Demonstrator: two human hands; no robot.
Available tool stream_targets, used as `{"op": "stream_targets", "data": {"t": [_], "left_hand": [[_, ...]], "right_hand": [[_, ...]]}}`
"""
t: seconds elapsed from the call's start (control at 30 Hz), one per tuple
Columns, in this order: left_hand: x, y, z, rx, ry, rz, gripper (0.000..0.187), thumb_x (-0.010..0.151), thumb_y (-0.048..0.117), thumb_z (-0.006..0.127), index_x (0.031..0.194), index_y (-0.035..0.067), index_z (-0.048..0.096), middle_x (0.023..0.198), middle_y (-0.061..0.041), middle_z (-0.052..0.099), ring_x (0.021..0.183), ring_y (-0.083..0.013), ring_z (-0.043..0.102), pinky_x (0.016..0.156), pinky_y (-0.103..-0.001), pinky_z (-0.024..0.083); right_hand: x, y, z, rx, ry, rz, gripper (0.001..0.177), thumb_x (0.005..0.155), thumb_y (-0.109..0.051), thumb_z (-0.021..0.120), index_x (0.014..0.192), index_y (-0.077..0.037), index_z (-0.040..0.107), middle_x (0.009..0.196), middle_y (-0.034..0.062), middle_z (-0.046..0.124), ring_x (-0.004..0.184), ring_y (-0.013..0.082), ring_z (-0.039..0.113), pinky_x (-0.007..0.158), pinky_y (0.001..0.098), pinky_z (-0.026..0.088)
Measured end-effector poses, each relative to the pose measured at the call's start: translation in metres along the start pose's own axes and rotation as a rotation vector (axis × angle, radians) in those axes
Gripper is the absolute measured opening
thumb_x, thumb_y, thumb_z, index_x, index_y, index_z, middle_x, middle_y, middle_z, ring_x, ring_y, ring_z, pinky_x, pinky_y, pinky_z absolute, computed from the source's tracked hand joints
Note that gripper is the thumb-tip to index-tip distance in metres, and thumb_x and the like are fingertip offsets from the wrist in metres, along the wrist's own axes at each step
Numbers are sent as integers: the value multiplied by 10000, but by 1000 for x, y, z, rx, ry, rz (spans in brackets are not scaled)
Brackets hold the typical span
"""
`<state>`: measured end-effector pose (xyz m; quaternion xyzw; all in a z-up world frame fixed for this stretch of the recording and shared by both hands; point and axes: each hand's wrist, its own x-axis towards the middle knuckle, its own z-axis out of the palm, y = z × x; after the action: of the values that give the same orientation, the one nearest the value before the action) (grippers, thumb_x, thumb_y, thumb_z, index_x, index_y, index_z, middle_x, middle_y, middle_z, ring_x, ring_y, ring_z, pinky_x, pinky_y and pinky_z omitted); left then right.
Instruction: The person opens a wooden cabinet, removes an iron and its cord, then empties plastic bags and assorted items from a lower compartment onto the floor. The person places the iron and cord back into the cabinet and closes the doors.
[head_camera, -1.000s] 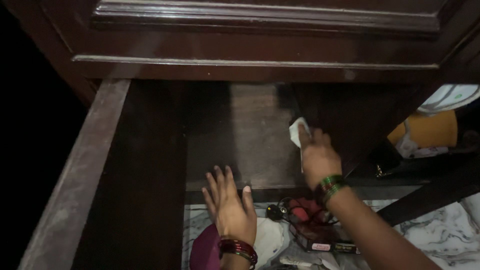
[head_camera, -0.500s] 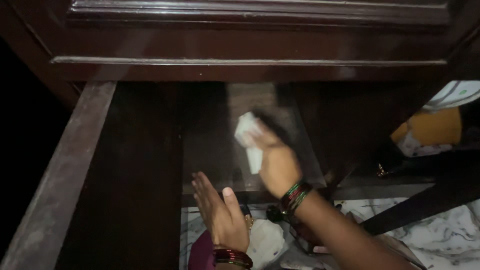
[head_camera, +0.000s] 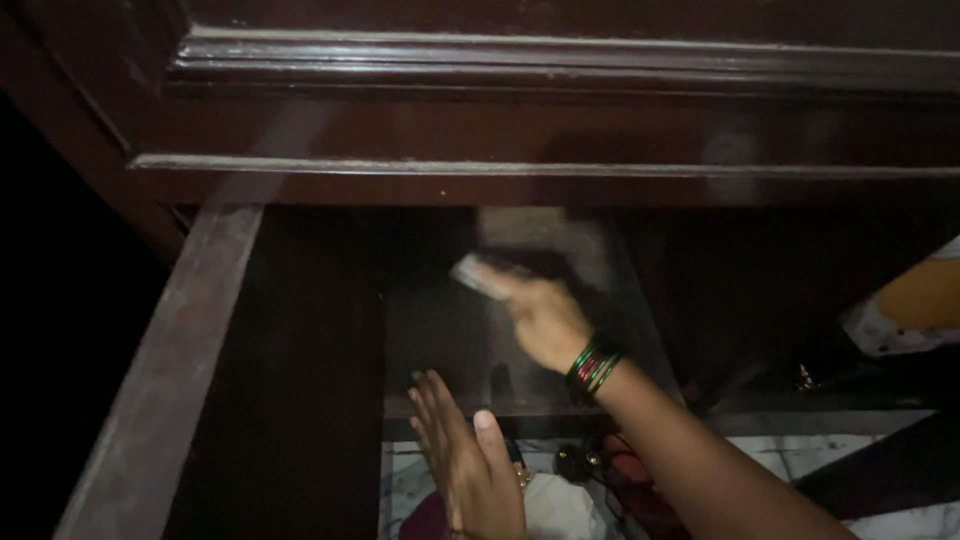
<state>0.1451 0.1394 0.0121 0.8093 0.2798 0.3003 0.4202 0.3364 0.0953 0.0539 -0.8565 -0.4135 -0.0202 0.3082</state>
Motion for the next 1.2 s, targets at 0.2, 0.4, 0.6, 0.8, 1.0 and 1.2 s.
{"op": "stream_targets", "data": {"t": [0.2,0.4,0.6,0.8,1.0,1.2], "left_hand": [[9,-20,11,23,-18,0,742,1014,382,283,1589,-46,93,1682,-265,86,1561,-424,19,1215,-582,5],[23,-46,28,-21,-68,-101,860,987,576,216,1589,-29,107,1673,-269,94,1556,-463,11,1205,-619,-12],[38,-88,48,-40,-78,-95,950,941,665,183,1592,-20,86,1678,-272,92,1546,-474,38,1183,-665,-6],[41,-86,49,-78,-56,-201,919,937,641,141,1593,-3,122,1672,-259,115,1556,-460,50,1206,-652,2],[31,-61,22,-156,-14,-157,946,955,674,110,1577,-37,156,1671,-278,148,1566,-459,47,1224,-626,22],[23,-29,0,-254,49,-216,954,930,688,88,1595,8,163,1681,-230,174,1562,-416,86,1212,-601,71]], "right_hand": [[31,65,-34,-355,131,667,387,867,-132,643,1250,-158,686,1162,221,707,1090,394,678,964,481,537],[96,153,31,-443,-68,434,327,910,-166,581,1192,-106,737,1274,194,675,1216,390,627,1068,473,484],[183,145,152,-343,-364,388,407,1048,-252,381,1323,-103,642,1338,138,658,1201,289,642,1038,435,499],[199,115,216,-297,-406,22,433,1073,-278,314,1372,-148,600,1319,106,670,1104,242,669,952,380,539],[122,6,137,-540,-453,-220,593,953,-65,480,1513,-259,517,1300,166,648,1099,303,643,948,445,513],[28,-56,41,-306,-852,236,284,972,-89,539,1183,6,703,1093,186,729,985,255,709,873,418,585]]}}
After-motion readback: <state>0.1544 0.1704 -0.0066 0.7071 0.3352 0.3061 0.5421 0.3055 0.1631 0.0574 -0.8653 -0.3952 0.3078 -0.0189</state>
